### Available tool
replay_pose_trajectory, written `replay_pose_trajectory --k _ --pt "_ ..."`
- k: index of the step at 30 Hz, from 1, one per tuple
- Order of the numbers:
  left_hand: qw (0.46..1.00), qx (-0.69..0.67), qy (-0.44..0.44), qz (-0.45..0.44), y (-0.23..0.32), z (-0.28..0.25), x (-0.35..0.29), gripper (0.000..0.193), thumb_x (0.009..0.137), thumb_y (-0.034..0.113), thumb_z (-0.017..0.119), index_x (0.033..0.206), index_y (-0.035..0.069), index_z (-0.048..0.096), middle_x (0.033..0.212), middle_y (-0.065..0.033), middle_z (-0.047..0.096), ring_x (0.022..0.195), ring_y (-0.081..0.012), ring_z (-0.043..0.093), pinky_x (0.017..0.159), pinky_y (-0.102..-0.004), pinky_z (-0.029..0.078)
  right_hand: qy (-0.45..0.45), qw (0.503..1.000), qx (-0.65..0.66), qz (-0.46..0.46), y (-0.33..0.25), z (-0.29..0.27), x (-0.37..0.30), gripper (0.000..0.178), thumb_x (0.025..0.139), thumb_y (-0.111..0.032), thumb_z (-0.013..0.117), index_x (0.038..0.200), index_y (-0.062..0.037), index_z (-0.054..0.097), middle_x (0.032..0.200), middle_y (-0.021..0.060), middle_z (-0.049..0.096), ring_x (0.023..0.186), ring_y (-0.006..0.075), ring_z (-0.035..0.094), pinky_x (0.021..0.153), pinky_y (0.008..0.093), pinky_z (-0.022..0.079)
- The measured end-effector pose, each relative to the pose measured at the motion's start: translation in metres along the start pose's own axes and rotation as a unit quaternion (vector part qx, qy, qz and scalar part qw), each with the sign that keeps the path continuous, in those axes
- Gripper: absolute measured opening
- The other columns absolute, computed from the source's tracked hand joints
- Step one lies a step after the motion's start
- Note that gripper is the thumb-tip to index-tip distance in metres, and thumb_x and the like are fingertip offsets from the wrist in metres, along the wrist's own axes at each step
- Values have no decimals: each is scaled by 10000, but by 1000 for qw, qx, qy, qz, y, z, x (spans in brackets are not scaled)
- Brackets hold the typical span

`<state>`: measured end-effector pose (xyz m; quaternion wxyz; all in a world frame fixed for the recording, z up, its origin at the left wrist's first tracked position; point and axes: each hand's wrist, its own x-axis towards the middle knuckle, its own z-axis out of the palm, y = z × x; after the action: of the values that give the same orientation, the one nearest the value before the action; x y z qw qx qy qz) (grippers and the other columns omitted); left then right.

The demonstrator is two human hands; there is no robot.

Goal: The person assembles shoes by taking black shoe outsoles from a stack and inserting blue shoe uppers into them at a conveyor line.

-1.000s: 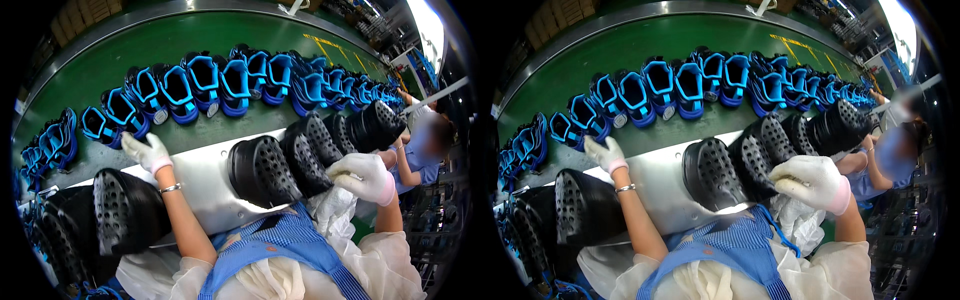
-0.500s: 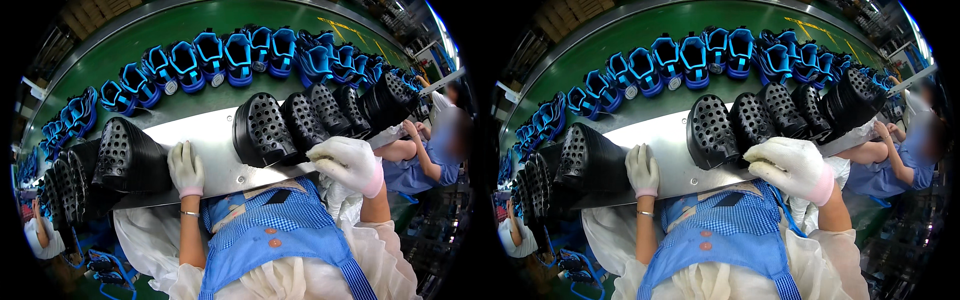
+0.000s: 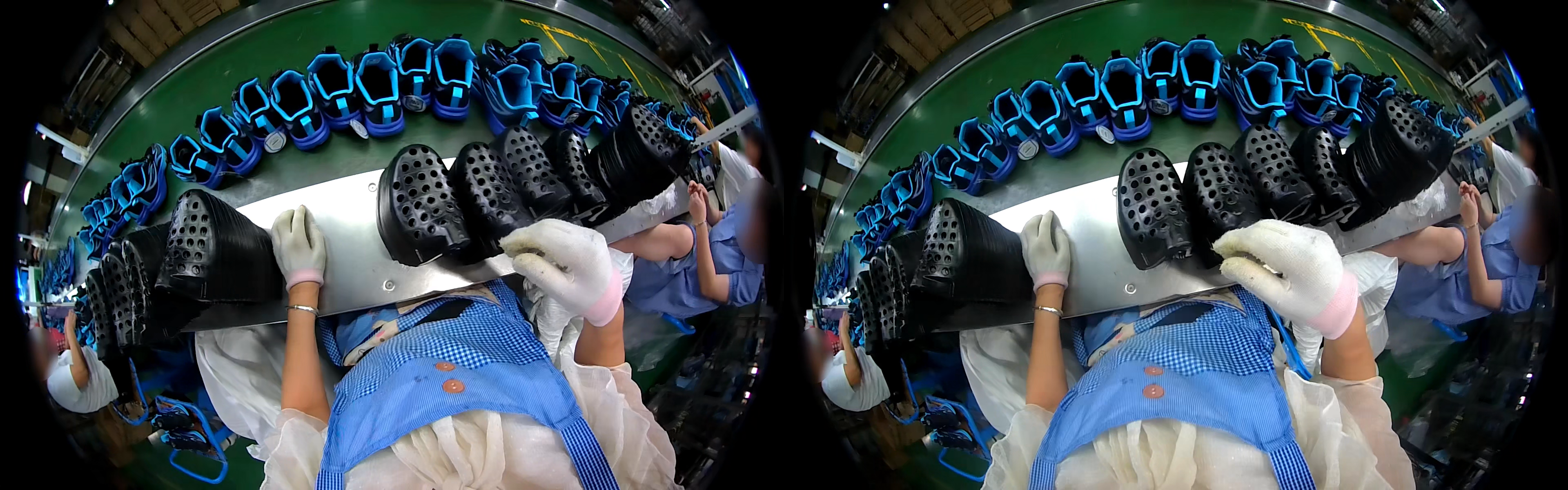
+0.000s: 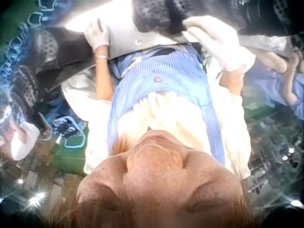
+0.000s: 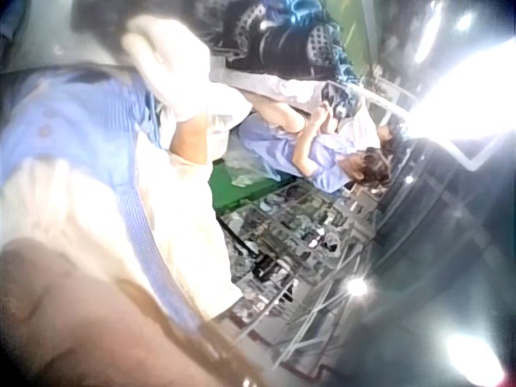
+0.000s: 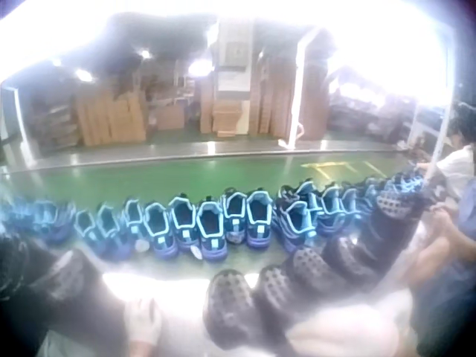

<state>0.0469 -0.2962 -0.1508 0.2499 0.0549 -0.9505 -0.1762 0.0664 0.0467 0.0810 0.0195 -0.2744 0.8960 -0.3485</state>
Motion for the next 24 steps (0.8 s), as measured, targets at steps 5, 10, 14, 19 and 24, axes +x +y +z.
replay_pose_trajectory --k 5,10,14,19,24 --pt "1000 7 21 23 -1 4 -1 252 853 127 592 1081 27 623 1092 -161 567 1047 -347 532 918 -435 437 17 1000 -1 -2 5 -5 -17 182 801 -130 694 951 -28 682 860 109 682 765 253 658 686 313 524" --pt "999 10 25 32 -1 4 -3 251 842 121 600 1075 32 625 1075 -158 576 1037 -350 536 906 -441 439 21 1000 -1 -8 8 -2 -24 176 807 -136 691 949 -33 681 846 107 675 757 254 652 682 320 523" --pt "999 13 25 36 5 4 -2 255 835 116 603 1076 34 625 1063 -158 580 1030 -351 537 906 -442 439 17 1000 6 -4 6 -3 -29 170 811 -147 688 942 -40 680 823 101 666 748 253 650 669 328 521" --pt "999 22 26 38 4 4 -3 256 836 118 601 1077 35 625 1069 -155 579 1028 -351 537 906 -438 440 19 1000 10 4 9 0 -34 178 809 -161 692 945 -47 682 814 97 663 744 252 650 662 328 521" --pt "999 12 22 33 11 7 -1 262 836 128 601 1082 39 626 1085 -149 575 1035 -350 536 910 -433 441 25 1000 4 -6 14 -2 -35 178 800 -156 695 943 -49 683 806 95 659 733 252 649 661 332 520"
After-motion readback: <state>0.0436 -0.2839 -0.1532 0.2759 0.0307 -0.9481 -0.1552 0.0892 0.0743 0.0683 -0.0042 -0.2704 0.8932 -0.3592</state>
